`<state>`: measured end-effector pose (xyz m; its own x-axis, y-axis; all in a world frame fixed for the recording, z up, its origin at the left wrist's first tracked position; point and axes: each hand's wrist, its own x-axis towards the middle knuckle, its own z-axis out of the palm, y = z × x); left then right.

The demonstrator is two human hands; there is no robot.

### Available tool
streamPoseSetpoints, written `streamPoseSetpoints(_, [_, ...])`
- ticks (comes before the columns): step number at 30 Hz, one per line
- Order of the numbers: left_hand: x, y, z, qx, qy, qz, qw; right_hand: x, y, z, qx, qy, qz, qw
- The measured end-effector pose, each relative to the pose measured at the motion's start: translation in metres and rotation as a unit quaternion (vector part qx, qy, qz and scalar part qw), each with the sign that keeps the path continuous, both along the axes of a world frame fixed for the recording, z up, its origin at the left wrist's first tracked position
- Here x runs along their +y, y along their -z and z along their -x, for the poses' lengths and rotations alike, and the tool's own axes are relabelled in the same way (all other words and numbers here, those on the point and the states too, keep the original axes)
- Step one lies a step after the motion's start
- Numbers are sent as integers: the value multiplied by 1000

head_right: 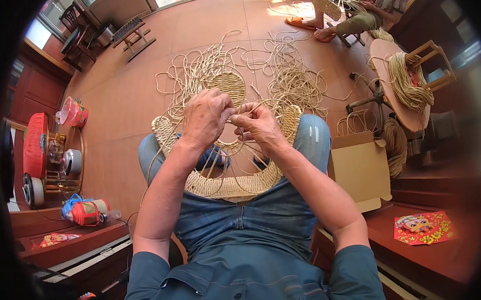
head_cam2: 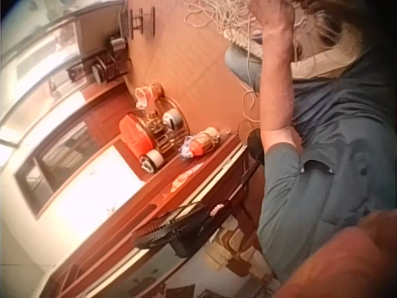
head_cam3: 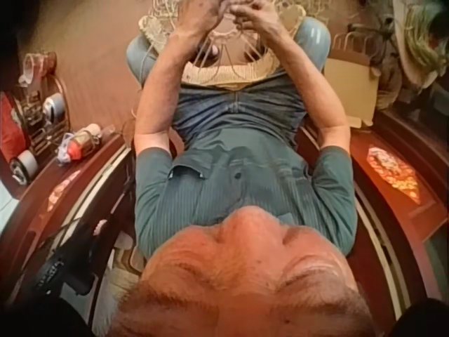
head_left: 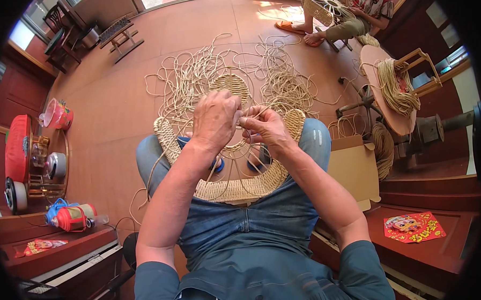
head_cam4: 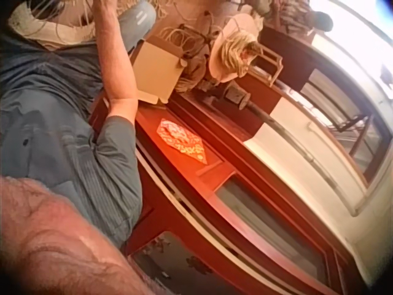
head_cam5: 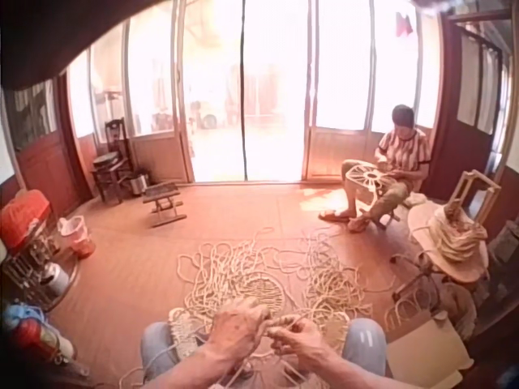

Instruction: The person is weaving a wicker or straw object by interlacing fibers around a shaped frame.

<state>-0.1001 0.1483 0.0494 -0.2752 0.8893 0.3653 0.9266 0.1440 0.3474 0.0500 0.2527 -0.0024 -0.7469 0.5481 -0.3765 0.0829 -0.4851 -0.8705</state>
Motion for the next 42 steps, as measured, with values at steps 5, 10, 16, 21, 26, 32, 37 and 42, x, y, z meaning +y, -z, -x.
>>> streamPoseSetpoints(5, [-25,-2,-20,6,-71,-174,982,3,-1,2,-18,-8,23,1000])
streamPoseSetpoints(10, [-63,19,-68,-339,-82,-115,930,9,0,0,-38,-44,49,997])
streamPoseSetpoints(16, [-63,41,-80,-519,-97,-151,836,12,1,-12,-8,-84,42,996])
streamPoseSetpoints(21, [-54,46,-84,-608,-78,-184,768,13,1,-18,-41,-113,-19,993])
streamPoseSetpoints(26, [-54,46,-91,-583,-89,-186,786,14,1,-17,-47,-127,-36,990])
streamPoseSetpoints(32, [-49,46,-88,-356,-116,-127,919,17,6,-16,-38,-158,-33,986])
streamPoseSetpoints(37, [-42,42,-82,-148,-114,-91,978,23,4,-17,-21,-193,28,981])
streamPoseSetpoints(42, [-63,39,-85,-140,-157,-33,977,11,2,-21,41,-119,-25,992])
